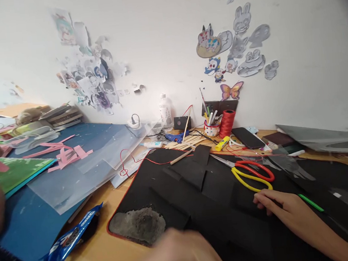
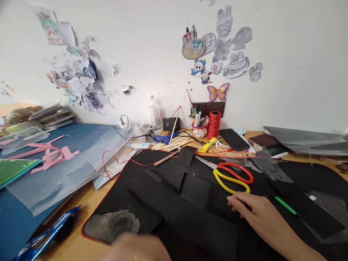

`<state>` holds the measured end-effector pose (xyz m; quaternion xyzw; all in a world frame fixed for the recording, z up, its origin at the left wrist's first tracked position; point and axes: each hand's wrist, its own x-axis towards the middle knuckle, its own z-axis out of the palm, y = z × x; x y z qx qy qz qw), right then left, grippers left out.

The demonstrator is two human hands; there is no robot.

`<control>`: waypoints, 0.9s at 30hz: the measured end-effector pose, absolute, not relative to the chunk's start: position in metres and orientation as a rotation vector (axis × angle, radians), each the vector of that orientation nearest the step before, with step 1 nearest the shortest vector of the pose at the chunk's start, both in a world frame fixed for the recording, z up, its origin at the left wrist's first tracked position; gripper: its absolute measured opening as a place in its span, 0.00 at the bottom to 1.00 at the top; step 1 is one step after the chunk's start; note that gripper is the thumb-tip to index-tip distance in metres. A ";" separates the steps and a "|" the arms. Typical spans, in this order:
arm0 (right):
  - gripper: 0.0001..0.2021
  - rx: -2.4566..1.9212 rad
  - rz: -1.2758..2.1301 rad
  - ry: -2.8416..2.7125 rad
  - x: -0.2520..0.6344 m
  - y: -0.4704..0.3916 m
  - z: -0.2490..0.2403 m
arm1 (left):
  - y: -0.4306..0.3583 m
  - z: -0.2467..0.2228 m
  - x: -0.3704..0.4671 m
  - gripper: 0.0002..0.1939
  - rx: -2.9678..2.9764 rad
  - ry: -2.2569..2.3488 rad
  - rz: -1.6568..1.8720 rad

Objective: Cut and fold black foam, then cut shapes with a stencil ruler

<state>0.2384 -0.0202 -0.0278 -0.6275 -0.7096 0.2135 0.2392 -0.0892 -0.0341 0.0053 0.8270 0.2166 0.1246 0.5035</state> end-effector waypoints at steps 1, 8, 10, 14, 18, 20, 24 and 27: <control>0.20 -1.746 0.650 -1.929 0.236 -0.022 -0.026 | -0.027 0.009 -0.096 0.17 2.004 0.706 0.433; 0.14 -1.717 1.149 -1.755 0.214 -0.034 -0.031 | 0.021 -0.020 -0.137 0.21 1.781 1.745 0.872; 0.14 -1.661 1.224 -1.676 0.209 -0.035 -0.034 | 0.024 -0.030 -0.133 0.25 1.721 1.671 0.874; 0.11 -1.524 1.244 -1.518 0.208 -0.033 -0.040 | 0.024 -0.028 -0.110 0.32 1.528 1.465 0.945; 0.13 -1.513 1.143 -1.330 0.213 -0.027 -0.043 | 0.022 -0.015 -0.083 0.29 1.360 1.152 0.955; 0.15 -1.528 1.133 -1.277 0.215 -0.025 -0.042 | 0.019 -0.013 -0.071 0.31 1.277 0.968 0.953; 0.18 -1.570 1.125 -1.208 0.215 -0.027 -0.037 | 0.015 -0.016 -0.053 0.30 1.141 0.719 0.769; 0.24 -1.543 1.231 -1.134 0.212 -0.030 -0.033 | 0.013 -0.012 -0.040 0.27 1.343 0.807 0.663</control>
